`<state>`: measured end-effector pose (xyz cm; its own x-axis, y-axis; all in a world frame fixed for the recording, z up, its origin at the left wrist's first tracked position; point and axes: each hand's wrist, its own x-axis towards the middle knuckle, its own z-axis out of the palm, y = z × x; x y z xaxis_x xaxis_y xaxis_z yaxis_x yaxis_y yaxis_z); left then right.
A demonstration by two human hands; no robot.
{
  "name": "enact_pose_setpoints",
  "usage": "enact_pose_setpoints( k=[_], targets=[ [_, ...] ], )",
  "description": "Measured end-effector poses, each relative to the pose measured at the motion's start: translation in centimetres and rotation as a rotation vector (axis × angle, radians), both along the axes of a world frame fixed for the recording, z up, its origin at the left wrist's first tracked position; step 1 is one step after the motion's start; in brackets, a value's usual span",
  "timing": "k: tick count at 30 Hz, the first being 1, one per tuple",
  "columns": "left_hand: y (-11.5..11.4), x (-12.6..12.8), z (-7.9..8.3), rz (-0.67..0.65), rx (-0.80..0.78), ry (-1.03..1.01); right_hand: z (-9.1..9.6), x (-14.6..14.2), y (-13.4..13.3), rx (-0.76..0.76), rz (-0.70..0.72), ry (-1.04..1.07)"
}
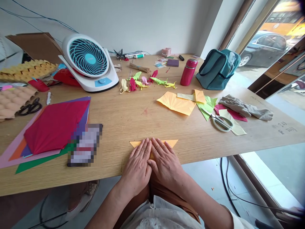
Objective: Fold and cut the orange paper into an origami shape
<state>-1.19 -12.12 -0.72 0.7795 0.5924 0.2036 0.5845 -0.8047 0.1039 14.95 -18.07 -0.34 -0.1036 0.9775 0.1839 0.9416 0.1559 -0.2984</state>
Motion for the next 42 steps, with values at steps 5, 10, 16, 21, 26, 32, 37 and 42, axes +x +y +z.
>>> enact_pose_setpoints(
  k=[5, 10, 16, 21, 26, 32, 37, 42],
  targets=[
    [-0.1, 0.0, 0.2, 0.096, 0.005, 0.042, 0.1, -0.1, -0.2, 0.02, -0.007, -0.036],
    [0.4, -0.4, 0.3, 0.259, 0.021, 0.054, -0.5, 0.8, -0.8, 0.034, -0.078, -0.071],
    [0.6, -0.6, 0.4, 0.305, 0.01, 0.032, -1.1, 3.6, -1.7, 0.02, -0.201, -0.127],
    [0.5, -0.4, 0.4, 0.306, 0.037, 0.029, -1.3, 4.7, -2.0, 0.04, -0.24, -0.139],
    [0.3, -0.2, 0.2, 0.323, 0.074, 0.052, -1.4, 4.5, -1.9, 0.024, -0.25, -0.163],
    [0.4, -0.4, -0.2, 0.321, 0.091, 0.051, -1.4, 4.4, -1.9, 0.051, -0.25, -0.155],
    [0.5, -0.6, -0.2, 0.313, 0.087, 0.041, -1.4, 4.4, -2.0, 0.076, -0.26, -0.134],
    [0.4, -0.4, -0.5, 0.335, 0.096, 0.047, -0.8, 4.9, -1.7, 0.093, -0.295, -0.058]
  ],
)
